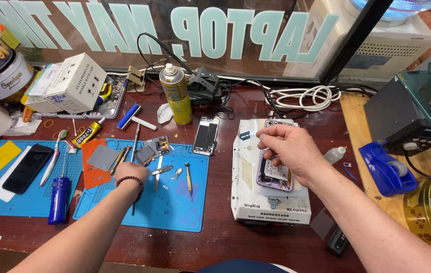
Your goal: The person disassembles a smartphone by removing the battery, motherboard, and camera module using a metal spudger and a screwdriver. They place each component on the workbench and continue to remove additional parts from the phone chassis.
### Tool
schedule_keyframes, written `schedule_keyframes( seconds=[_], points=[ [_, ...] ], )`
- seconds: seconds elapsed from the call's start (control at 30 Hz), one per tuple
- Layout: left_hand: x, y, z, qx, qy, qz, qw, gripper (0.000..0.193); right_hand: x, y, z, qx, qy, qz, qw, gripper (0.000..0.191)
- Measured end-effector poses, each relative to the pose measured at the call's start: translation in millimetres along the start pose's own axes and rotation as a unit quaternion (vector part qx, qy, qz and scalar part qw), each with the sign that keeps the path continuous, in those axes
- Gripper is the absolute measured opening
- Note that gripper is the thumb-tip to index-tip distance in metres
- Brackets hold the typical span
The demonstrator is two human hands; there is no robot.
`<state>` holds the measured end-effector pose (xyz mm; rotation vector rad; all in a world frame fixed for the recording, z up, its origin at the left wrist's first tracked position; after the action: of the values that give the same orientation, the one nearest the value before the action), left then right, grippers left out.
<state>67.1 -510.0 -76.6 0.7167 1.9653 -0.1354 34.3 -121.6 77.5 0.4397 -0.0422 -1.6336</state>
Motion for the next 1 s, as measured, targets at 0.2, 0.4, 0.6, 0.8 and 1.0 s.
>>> schedule_keyframes(
  seconds=[0.2, 0.4, 0.6, 0.8, 1.0],
  points=[
    [14, -36, 51, 0.038, -0.157, 0.027, 0.986, 0.045, 11, 0, 0, 0.011, 0.001, 0.021, 1.0, 0.023],
    [14, -39, 49, 0.048, -0.127, -0.003, 0.991, 0.026, 16, 3, 4, 0.026, 0.022, 0.014, 0.999, 0.023],
    [-16, -11, -15, 0.111, -0.045, -0.016, 0.993, 0.025, 13, 4, 2, 0.023, 0.014, 0.019, 0.999, 0.023],
    [-34, 52, -119, 0.118, 0.258, 0.138, 0.949, 0.018, 17, 4, 1, 0.018, 0.002, 0.018, 1.0, 0.025],
    [-29, 135, -190, 0.062, 0.434, 0.374, 0.818, 0.015, 18, 16, 13, -0.03, -0.006, 0.017, 0.999, 0.03]
  ],
)
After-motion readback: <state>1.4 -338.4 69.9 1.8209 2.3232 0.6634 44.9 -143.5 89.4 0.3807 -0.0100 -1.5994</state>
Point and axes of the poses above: each hand's wrist, its own y-axis away from the middle knuckle, its own x-axis out of the palm, z = x × y, the point moved 2 cm from there along -y, towards the middle knuckle, and after that the axes turned 14 degrees about -z, right-handed, at the moved point
